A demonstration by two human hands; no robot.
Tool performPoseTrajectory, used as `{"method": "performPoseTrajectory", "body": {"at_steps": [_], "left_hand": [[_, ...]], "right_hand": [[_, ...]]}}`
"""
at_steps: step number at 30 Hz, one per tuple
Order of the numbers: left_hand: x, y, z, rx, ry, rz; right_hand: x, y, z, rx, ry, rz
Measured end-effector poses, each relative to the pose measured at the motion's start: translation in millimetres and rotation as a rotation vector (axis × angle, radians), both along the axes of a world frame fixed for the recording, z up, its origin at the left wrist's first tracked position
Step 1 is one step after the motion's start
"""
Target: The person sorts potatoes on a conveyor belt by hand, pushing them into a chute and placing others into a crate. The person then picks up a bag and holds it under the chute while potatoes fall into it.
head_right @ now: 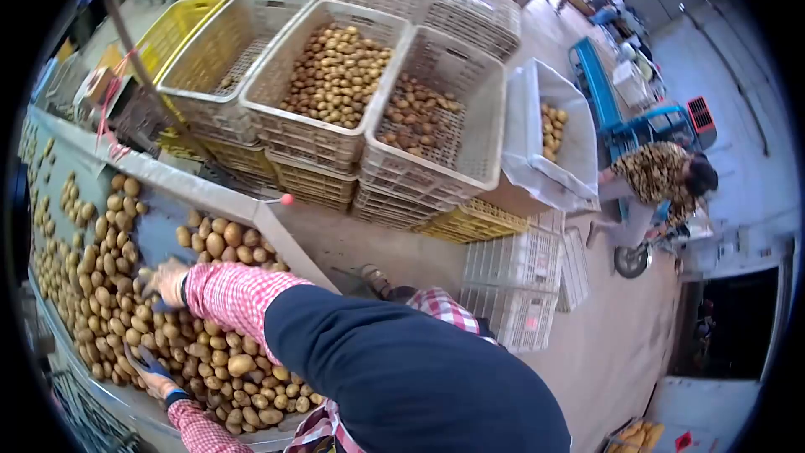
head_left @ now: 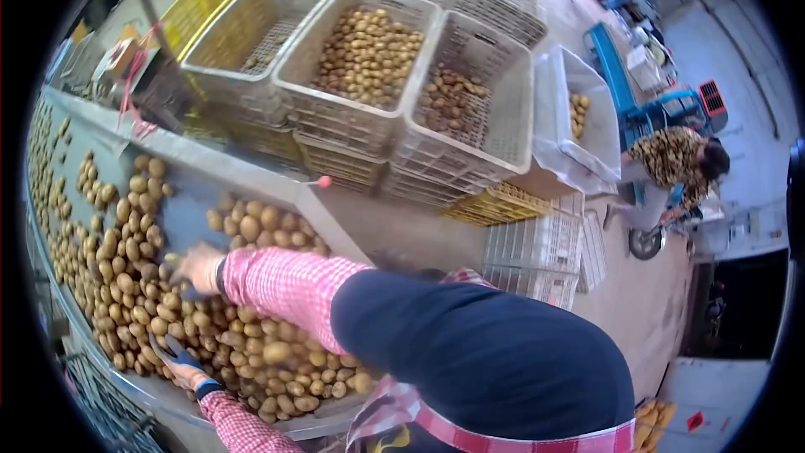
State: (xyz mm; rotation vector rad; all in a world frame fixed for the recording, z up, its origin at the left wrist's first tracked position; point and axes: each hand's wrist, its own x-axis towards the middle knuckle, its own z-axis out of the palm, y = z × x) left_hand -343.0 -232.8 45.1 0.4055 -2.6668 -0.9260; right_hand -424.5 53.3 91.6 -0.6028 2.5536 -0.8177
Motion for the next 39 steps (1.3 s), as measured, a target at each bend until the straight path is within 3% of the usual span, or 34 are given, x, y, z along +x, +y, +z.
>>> {"method": "performPoseTrajectory", "body": {"at_steps": [2,3,4,5,8,12,15,17,19,21,23,26,31,33,38,39], "left_hand": [[20,30,6,0.242,-0.008,0.040],[29,29,-6,-0.140,-0.026,-0.036],[44,56,10,0.088,-0.042,-0.040],[42,46,-19,0.432,0.038,-0.045],[79,77,0,0.110,-0.081,-0.129],[80,79,-20,0.088,-0.085,-0.267],[102,115,6,-0.148,-0.207,-0.241],[115,115,-8,-0.095,-0.162,-0.358],[132,127,-10,-0.090,-0.078,-0.434],[145,129,-15,-0.014,-0.157,-0.397],[160,139,-4,-0.184,-0.167,-0.477],[187,152,-4,-0.320,-0.152,-0.542],[216,174,-6,-0.562,-0.138,-0.642],[220,174,-17,-0.521,-0.141,-0.683],[250,215,12,-0.567,-0.298,-0.638],[254,216,5,-0.493,-0.326,-0.646]], "right_hand": [[37,8,-2,-0.097,0.010,-0.023],[54,13,-6,-0.149,0.031,-0.068],[67,13,-6,-0.075,0.035,-0.046],[80,14,-7,-0.004,0.037,-0.027],[112,29,-11,0.040,0.053,-0.021],[142,36,-35,0.080,0.124,-0.053],[175,59,-19,0.159,0.155,-0.072],[188,63,-30,0.254,0.114,-0.032],[209,66,-47,0.295,0.317,0.002],[235,76,-22,0.385,0.331,-0.003],[250,78,-22,0.472,0.360,0.070],[276,95,-20,0.316,0.263,0.028],[317,99,-23,0.331,0.249,0.072],[325,101,-22,0.371,0.176,0.176],[365,94,-60,0.306,0.414,0.126],[371,85,-91,0.260,0.509,0.063]]}}
